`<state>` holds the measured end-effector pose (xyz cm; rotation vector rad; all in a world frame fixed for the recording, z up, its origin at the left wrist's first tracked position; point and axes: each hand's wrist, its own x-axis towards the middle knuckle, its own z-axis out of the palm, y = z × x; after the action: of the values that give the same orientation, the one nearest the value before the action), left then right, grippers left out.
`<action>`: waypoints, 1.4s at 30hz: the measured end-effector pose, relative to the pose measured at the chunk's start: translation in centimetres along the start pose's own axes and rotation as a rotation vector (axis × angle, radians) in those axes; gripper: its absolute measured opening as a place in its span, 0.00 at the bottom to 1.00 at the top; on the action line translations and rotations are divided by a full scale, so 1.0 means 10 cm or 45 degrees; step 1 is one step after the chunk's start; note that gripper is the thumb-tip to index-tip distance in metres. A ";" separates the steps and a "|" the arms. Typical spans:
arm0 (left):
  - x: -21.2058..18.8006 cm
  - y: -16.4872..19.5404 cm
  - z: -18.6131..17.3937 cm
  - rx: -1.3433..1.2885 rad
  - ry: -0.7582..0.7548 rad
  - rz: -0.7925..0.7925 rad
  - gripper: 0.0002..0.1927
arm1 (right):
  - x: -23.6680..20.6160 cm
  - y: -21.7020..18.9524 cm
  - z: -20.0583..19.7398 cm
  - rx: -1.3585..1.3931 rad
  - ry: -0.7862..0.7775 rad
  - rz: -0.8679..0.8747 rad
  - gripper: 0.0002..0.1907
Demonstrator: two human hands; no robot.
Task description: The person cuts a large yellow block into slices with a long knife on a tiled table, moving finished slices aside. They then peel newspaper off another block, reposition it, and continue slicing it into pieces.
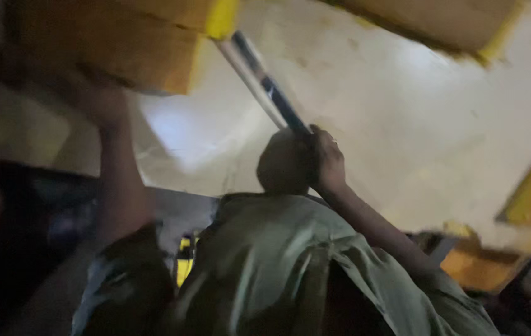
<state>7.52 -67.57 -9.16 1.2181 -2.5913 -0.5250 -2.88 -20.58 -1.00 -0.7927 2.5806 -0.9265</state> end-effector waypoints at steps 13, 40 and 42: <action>-4.01 2.34 0.17 0.121 -0.303 0.863 0.43 | -3.16 2.97 -2.38 -0.024 1.027 0.633 0.13; -4.74 8.52 3.23 -0.019 -1.099 1.453 0.22 | -4.65 4.05 -2.99 0.445 1.026 1.210 0.12; -4.94 8.72 3.36 -0.066 -0.985 1.764 0.19 | -4.45 4.12 -3.13 0.810 1.140 1.180 0.11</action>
<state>-33.84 29.69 -6.43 -1.0918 -3.0825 -0.7386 3.02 47.38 -0.78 1.1190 2.4402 -1.7914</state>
